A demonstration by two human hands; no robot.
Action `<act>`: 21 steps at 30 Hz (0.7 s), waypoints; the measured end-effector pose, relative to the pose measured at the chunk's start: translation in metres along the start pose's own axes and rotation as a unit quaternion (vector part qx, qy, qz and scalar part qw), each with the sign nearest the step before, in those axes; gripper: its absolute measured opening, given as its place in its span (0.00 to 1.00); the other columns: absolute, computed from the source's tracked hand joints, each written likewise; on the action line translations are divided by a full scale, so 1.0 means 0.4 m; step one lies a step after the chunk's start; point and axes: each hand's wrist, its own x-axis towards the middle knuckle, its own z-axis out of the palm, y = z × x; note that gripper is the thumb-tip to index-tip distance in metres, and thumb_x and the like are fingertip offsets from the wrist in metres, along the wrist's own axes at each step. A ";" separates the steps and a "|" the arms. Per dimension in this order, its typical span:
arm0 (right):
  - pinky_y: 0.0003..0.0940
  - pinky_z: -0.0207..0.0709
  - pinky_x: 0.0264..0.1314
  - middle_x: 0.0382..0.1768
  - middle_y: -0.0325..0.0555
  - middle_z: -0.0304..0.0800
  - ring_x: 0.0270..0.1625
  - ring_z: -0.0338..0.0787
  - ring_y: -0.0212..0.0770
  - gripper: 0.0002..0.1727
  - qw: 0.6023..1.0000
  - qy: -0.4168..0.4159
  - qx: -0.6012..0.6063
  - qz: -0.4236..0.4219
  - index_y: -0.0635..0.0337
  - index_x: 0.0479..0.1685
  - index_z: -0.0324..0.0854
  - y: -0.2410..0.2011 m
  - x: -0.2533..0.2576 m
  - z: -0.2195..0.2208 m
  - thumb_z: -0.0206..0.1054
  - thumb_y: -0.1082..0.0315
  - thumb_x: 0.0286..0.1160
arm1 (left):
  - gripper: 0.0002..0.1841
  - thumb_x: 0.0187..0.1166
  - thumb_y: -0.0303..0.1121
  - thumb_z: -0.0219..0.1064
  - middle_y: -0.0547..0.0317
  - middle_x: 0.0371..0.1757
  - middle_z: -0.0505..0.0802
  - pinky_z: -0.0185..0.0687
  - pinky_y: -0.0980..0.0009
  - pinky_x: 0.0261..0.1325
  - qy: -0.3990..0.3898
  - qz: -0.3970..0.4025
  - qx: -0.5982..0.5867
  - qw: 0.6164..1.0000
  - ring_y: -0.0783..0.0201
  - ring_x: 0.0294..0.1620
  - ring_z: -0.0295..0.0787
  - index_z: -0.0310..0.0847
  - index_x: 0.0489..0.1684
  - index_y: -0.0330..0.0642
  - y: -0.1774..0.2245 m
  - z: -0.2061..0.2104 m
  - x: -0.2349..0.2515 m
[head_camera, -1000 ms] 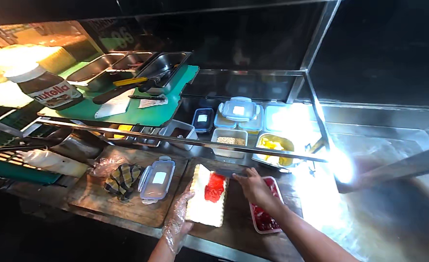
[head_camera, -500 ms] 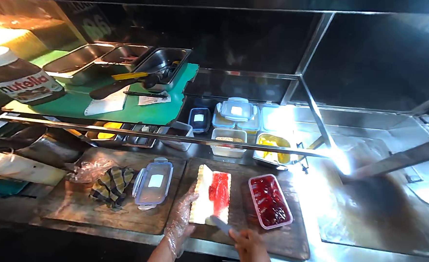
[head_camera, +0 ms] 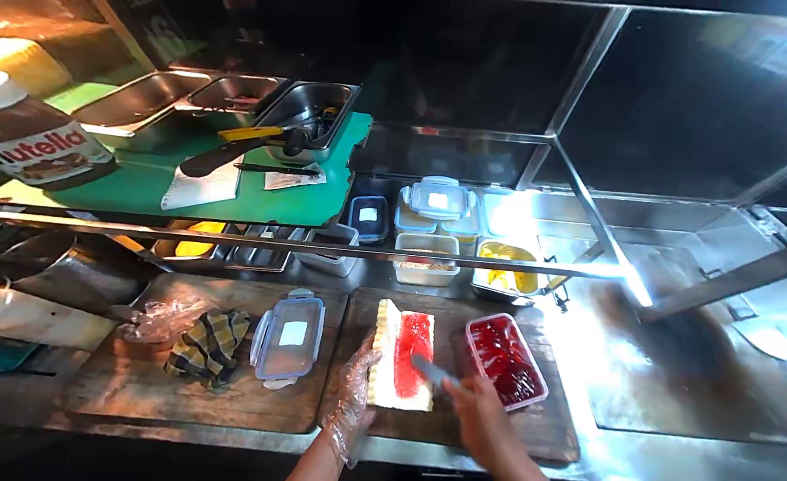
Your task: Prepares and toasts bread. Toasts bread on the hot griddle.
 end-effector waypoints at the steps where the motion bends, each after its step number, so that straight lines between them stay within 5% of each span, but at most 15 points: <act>1: 0.60 0.81 0.67 0.56 0.63 0.89 0.63 0.86 0.64 0.21 1.000 0.005 0.006 -0.020 0.46 0.65 0.91 -0.005 -0.057 0.016 0.63 0.72 0.78 | 0.29 0.84 0.32 0.52 0.44 0.71 0.87 0.89 0.51 0.60 -0.002 0.001 0.001 1.000 0.51 0.63 0.90 0.63 0.88 0.43 0.001 0.002 0.002; 3: 0.58 0.83 0.64 0.53 0.60 0.90 0.60 0.88 0.62 0.20 0.998 0.030 0.019 -0.043 0.45 0.62 0.93 -0.020 -0.122 0.035 0.64 0.73 0.77 | 0.31 0.82 0.32 0.52 0.44 0.71 0.87 0.90 0.52 0.59 -0.005 0.009 0.002 1.000 0.52 0.62 0.91 0.62 0.89 0.44 -0.002 0.011 -0.001; 6: 0.54 0.84 0.62 0.52 0.56 0.91 0.59 0.89 0.57 0.19 0.992 0.108 0.027 -0.059 0.44 0.61 0.93 -0.014 0.004 0.065 0.63 0.71 0.77 | 0.31 0.82 0.32 0.53 0.45 0.73 0.86 0.89 0.53 0.61 -0.009 0.025 0.015 1.000 0.53 0.65 0.89 0.62 0.89 0.44 -0.009 0.018 -0.003; 10: 0.59 0.84 0.63 0.54 0.62 0.90 0.62 0.87 0.64 0.23 0.999 0.015 0.023 -0.031 0.44 0.65 0.91 -0.031 -0.065 0.075 0.63 0.75 0.74 | 0.30 0.84 0.31 0.51 0.47 0.75 0.85 0.88 0.53 0.64 -0.001 0.038 0.040 0.998 0.54 0.67 0.88 0.62 0.89 0.44 -0.010 0.025 -0.008; 13: 0.53 0.84 0.65 0.55 0.58 0.91 0.59 0.90 0.54 0.21 0.986 0.001 0.156 0.065 0.51 0.68 0.89 -0.022 -0.140 0.040 0.63 0.72 0.79 | 0.30 0.83 0.31 0.51 0.46 0.74 0.85 0.89 0.55 0.63 0.004 0.043 0.042 0.998 0.55 0.66 0.89 0.62 0.89 0.43 -0.008 0.035 -0.018; 15: 0.39 0.87 0.60 0.59 0.48 0.94 0.54 0.93 0.38 0.21 0.940 0.026 0.294 0.172 0.53 0.71 0.86 0.010 -0.080 0.043 0.66 0.71 0.80 | 0.30 0.84 0.31 0.51 0.47 0.77 0.83 0.88 0.54 0.65 0.007 0.041 0.043 0.998 0.55 0.69 0.87 0.61 0.90 0.44 -0.011 0.034 -0.022; 16: 0.34 0.85 0.48 0.55 0.46 0.95 0.45 0.92 0.35 0.21 0.904 0.028 0.366 0.219 0.55 0.71 0.86 0.016 -0.053 0.049 0.67 0.72 0.79 | 0.29 0.84 0.31 0.51 0.46 0.76 0.84 0.88 0.53 0.64 0.015 0.043 0.041 0.998 0.54 0.68 0.87 0.62 0.89 0.44 -0.012 0.036 -0.020; 18: 0.32 0.78 0.32 0.43 0.49 0.92 0.32 0.85 0.36 0.22 0.829 0.015 0.476 0.292 0.58 0.72 0.84 0.001 -0.057 0.064 0.67 0.75 0.79 | 0.30 0.83 0.31 0.51 0.45 0.75 0.84 0.88 0.53 0.64 0.017 0.045 0.040 0.998 0.53 0.68 0.87 0.63 0.89 0.43 -0.013 0.032 -0.016; 21: 0.31 0.79 0.30 0.41 0.51 0.92 0.31 0.86 0.38 0.23 0.776 -0.012 0.549 0.310 0.60 0.75 0.82 -0.009 -0.102 0.071 0.66 0.76 0.80 | 0.29 0.85 0.31 0.50 0.46 0.75 0.84 0.88 0.53 0.64 0.018 0.045 0.035 0.998 0.53 0.68 0.88 0.62 0.89 0.43 -0.013 0.032 -0.020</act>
